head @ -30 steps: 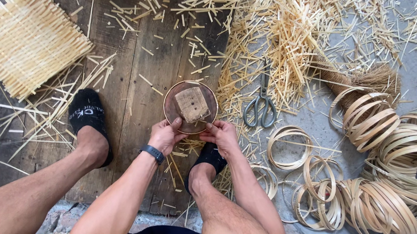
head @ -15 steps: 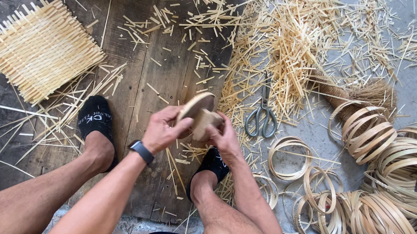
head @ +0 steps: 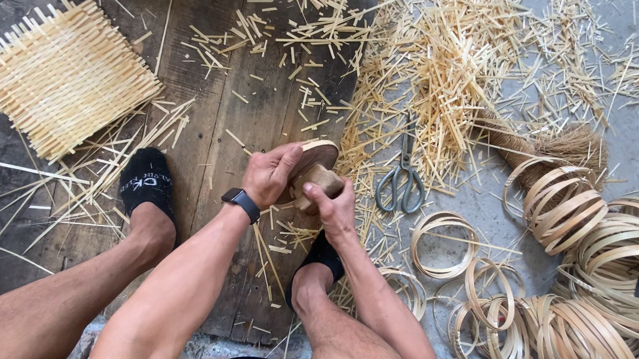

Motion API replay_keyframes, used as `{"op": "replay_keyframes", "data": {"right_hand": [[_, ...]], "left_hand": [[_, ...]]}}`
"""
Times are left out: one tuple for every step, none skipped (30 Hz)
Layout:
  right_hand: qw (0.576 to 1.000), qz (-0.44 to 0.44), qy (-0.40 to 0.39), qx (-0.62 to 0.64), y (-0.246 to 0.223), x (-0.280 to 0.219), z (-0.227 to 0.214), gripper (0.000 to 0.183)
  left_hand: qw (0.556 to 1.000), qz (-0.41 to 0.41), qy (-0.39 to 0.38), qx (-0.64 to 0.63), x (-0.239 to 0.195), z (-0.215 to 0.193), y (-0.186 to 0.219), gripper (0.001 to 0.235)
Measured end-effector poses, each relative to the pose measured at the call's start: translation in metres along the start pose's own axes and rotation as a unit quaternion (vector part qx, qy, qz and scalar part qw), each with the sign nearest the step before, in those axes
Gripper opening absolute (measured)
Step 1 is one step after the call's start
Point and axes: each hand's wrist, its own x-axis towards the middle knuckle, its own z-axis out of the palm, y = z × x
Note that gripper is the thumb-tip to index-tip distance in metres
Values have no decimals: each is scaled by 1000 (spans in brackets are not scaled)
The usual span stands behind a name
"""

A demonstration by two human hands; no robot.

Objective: The person weaves small round bamboo baskets by placing a circular bamboo frame over a flat woven mat, folding the mat into a cylindrical shape, and trimming the excess with shears. The person then stacks the finished baskets with others.

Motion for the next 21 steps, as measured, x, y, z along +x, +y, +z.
{"op": "replay_keyframes", "data": {"right_hand": [[1000,-13,-1,16,4,2,-3,91],[999,-25,-2,32,9,4,-6,85],[998,-40,-2,48,14,6,-11,79],[994,-54,-28,88,20,8,-16,74],[988,-68,-54,127,26,8,-23,68],[979,-81,-80,166,31,8,-30,63],[966,-93,-110,216,33,10,-42,56],[954,-104,-122,253,35,12,-52,55],[948,-108,-117,277,38,10,-62,55],[946,-114,-97,288,39,8,-72,56],[952,-121,-61,273,37,10,-82,56],[963,-128,-20,236,33,11,-91,57],[974,-132,24,184,27,14,-100,57],[990,-100,90,39,22,15,-109,65],[980,-65,154,-106,16,18,-115,73],[944,-29,214,-248,10,21,-118,82],[927,8,205,-313,7,23,-120,86],[905,45,196,-376,5,28,-120,90],[876,82,184,-438,5,32,-120,94],[867,77,178,-459,9,29,-120,96],[858,70,173,-479,13,28,-119,98]], "left_hand": [[1000,-25,-15,7,3,4,-4,58],[998,-51,-31,14,5,7,-9,60],[996,-87,-29,20,9,9,-15,63],[992,-124,-28,25,13,9,-22,67],[986,-161,-27,30,17,11,-29,71],[983,-180,5,21,19,7,-39,73],[980,-196,37,11,22,-6,-51,77],[975,-212,70,2,26,-18,-62,81],[971,-227,62,27,25,-27,-75,79],[967,-243,54,52,26,-37,-86,78],[963,-255,46,76,30,-46,-94,77],[964,-250,45,77,33,-53,-100,75],[966,-244,45,78,36,-60,-102,74],[967,-239,44,79,38,-64,-101,73],[975,-202,58,76,40,-66,-98,71],[981,-165,72,72,41,-65,-94,70],[986,-129,85,68,40,-65,-89,70],[979,-78,104,155,37,-61,-84,66],[962,-28,121,241,27,-51,-80,63],[936,22,137,325,15,-41,-76,59],[918,60,36,391,3,-29,-72,64]]}}
